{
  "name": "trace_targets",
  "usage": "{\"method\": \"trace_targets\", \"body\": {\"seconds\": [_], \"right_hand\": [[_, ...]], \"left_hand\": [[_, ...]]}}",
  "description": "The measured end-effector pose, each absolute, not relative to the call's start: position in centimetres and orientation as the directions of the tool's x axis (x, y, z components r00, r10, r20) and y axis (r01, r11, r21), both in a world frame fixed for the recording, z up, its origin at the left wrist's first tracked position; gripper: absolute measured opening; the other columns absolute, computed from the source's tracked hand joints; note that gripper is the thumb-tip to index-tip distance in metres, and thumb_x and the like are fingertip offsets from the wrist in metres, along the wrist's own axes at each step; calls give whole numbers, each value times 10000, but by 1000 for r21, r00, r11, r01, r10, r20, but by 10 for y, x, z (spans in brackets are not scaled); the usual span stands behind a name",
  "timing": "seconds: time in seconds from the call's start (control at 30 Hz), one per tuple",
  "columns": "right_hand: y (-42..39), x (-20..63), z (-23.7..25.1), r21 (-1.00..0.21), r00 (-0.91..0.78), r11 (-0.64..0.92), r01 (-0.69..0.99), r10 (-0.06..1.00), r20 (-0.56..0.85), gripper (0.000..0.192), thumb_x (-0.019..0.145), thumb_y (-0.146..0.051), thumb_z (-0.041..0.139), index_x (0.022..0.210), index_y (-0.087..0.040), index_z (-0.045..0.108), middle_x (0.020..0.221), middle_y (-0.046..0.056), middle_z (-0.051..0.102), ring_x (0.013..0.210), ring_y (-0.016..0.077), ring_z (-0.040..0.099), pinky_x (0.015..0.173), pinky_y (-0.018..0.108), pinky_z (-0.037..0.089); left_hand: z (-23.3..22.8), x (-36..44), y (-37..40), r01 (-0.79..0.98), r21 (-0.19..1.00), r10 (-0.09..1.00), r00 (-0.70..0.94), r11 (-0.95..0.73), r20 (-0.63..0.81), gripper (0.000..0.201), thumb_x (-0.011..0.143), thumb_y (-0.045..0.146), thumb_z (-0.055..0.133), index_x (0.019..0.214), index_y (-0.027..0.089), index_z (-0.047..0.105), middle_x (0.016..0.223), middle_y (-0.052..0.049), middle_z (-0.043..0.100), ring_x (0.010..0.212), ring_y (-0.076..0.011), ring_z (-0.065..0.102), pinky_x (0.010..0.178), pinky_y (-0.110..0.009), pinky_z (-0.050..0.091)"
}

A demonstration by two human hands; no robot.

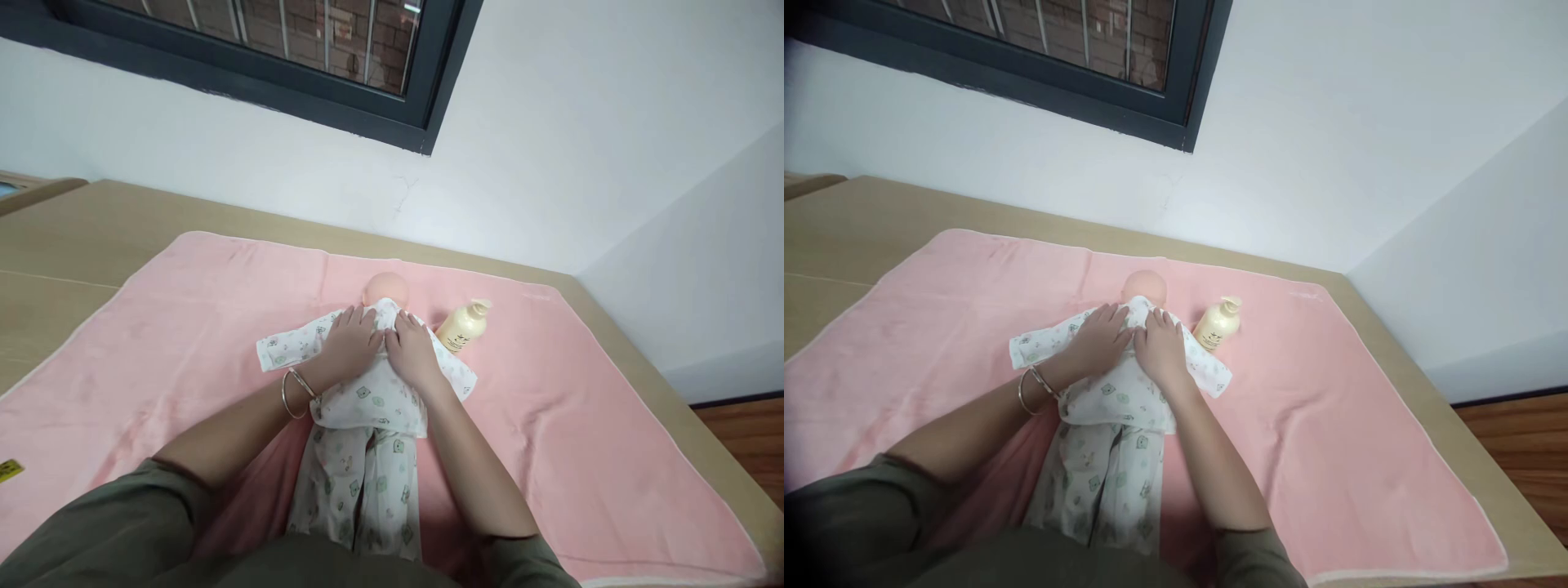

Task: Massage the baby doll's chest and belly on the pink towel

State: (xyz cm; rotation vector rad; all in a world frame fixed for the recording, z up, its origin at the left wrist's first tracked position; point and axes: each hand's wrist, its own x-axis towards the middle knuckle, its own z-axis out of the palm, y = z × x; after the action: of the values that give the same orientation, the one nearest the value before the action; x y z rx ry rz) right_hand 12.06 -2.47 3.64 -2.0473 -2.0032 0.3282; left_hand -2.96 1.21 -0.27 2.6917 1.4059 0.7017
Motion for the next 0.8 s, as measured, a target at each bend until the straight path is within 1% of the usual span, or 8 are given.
{"method": "trace_targets", "body": {"seconds": [0.13,0.27,0.37,0.43,0.5,0.6,0.7,0.8], "right_hand": [[-12,134,31,-347,80,-75,935,997,1,560,1051,-380,355,1509,-86,483,1639,180,394,1525,321,356,1246,511,259],[-24,118,34,-262,97,-95,960,995,-6,575,1064,-340,309,1558,-64,412,1634,189,400,1545,329,314,1251,543,232],[-39,99,39,-198,81,-77,977,997,10,569,1061,-304,319,1565,-50,395,1626,202,408,1543,347,311,1252,567,223],[-44,92,40,-190,71,-66,980,997,23,560,1057,-283,321,1556,-43,408,1625,212,405,1543,360,307,1250,585,219],[-43,94,40,-229,53,-49,972,998,14,556,1056,-282,318,1548,-46,425,1627,210,401,1545,362,303,1249,583,223],[-31,109,34,-335,15,-10,942,1000,13,558,1063,-326,316,1555,-87,428,1642,178,390,1558,330,290,1261,553,213],[-17,125,25,-411,48,-31,911,998,31,609,1062,-413,342,1584,-102,377,1669,172,337,1573,304,262,1271,538,177],[-11,131,17,-442,78,-56,895,997,31,669,1050,-466,358,1592,-73,349,1678,192,304,1576,316,252,1272,538,158]], "left_hand": [[0,-16,-13,848,171,831,417,-501,369,497,1039,302,354,1434,61,534,1478,-254,558,1407,-388,492,1142,-539,404],[1,-20,-4,833,165,816,445,-529,369,485,1036,283,344,1430,73,533,1464,-236,572,1380,-366,516,1125,-510,420],[-2,-29,16,780,154,774,536,-607,336,430,1018,251,332,1298,87,615,1350,-224,633,1283,-348,560,1069,-511,452],[-6,-32,26,758,150,755,567,-635,328,388,996,231,344,1190,99,653,1275,-219,656,1214,-341,579,1041,-516,462],[-11,-31,29,770,201,776,516,-606,363,377,990,242,358,1199,111,643,1266,-211,657,1193,-332,583,1041,-523,462],[-18,-26,26,781,332,823,377,-529,424,428,999,298,381,1320,102,587,1336,-211,638,1260,-330,561,1099,-531,439],[-22,-23,21,756,410,836,322,-510,445,453,993,329,408,1353,113,579,1374,-193,634,1317,-334,541,1144,-531,415],[-25,-24,19,736,458,844,290,-498,452,438,990,334,416,1347,153,595,1377,-154,647,1334,-319,544,1162,-521,410]]}}
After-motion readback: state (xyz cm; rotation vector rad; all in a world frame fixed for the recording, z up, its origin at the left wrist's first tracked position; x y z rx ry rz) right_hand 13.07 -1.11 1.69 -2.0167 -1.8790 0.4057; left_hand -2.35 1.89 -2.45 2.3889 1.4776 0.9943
